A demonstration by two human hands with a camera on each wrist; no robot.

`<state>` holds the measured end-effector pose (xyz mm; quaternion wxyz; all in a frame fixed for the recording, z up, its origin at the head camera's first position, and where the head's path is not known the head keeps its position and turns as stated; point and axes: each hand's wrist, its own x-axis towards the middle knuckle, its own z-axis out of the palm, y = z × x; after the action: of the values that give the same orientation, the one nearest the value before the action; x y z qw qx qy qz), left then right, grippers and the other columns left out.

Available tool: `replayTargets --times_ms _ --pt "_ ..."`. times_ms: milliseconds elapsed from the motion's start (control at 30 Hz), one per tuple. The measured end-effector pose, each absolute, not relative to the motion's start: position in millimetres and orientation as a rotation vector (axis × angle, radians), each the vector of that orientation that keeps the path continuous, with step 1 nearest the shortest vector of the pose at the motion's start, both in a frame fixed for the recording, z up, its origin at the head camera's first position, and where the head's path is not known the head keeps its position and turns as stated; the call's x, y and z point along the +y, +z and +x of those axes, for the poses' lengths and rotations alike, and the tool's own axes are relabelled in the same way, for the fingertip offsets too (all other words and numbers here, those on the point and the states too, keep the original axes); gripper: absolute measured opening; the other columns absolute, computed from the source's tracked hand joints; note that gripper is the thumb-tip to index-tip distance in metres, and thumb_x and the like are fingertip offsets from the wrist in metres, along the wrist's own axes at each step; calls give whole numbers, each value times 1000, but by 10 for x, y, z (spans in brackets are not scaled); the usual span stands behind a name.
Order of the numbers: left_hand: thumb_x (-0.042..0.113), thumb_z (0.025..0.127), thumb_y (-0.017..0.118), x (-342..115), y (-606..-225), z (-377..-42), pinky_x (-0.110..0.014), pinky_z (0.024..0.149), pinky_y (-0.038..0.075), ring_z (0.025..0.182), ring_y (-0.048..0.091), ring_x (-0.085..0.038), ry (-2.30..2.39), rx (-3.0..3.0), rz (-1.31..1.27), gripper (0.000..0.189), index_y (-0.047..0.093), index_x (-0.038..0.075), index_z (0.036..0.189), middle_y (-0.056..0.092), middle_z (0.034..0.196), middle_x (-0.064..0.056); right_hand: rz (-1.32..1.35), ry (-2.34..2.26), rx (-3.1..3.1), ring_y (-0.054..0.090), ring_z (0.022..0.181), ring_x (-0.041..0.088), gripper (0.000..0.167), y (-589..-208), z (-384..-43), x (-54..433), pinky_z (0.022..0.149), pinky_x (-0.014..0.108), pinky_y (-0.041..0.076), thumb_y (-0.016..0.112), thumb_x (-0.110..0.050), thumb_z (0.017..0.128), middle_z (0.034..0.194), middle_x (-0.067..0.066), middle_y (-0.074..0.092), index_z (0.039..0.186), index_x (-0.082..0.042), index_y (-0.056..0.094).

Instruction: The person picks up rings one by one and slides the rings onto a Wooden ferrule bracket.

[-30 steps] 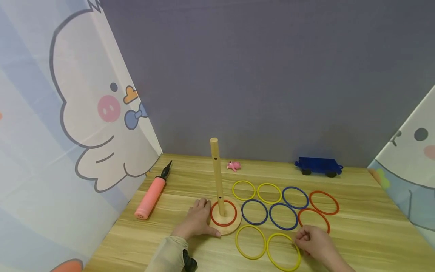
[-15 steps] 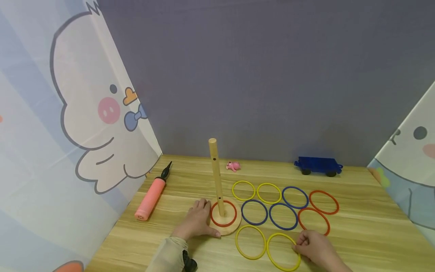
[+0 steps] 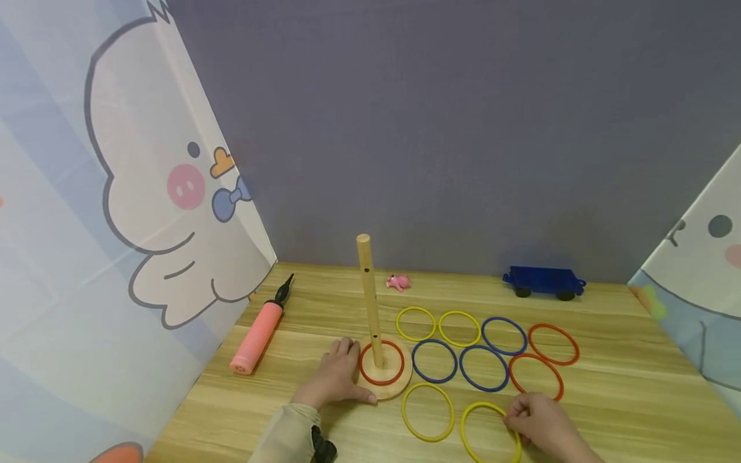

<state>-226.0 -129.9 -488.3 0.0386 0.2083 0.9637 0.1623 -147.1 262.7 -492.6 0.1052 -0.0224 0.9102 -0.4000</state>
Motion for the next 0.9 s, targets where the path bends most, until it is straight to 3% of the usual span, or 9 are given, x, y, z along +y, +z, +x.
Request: replayTargets --times_ms 233,467,667,900 --pt "69 58 81 -1297 -4864 -2261 -54 97 37 125 37 -35 496 2950 629 122 40 -8 143 41 136 -20 -86 -1326 2557 58 57 18 11 -4908 -1495 2691 50 30 50 68 -11 88 67 2 61 82 -3 64" --pt "70 59 80 -1297 -4878 -2255 -54 97 37 126 36 -35 479 2941 625 123 39 -8 144 40 137 -20 -104 -1614 2310 62 62 16 14 -4850 -1534 2681 55 29 53 60 -6 92 79 10 68 92 8 62" --pt "70 59 80 -1296 -4868 -2251 -54 97 37 125 36 -35 477 2944 624 122 40 -8 144 40 137 -20 -116 -1723 2193 62 67 16 21 -4695 -1616 2594 62 30 55 60 -5 92 82 11 67 100 15 59" --pt "70 58 80 -1299 -4863 -2242 -53 98 37 125 36 -35 478 2943 616 122 39 -7 144 40 137 -19 -112 -1799 2171 64 69 17 28 -4485 -1688 2471 64 32 56 63 -10 94 86 11 68 108 14 57"
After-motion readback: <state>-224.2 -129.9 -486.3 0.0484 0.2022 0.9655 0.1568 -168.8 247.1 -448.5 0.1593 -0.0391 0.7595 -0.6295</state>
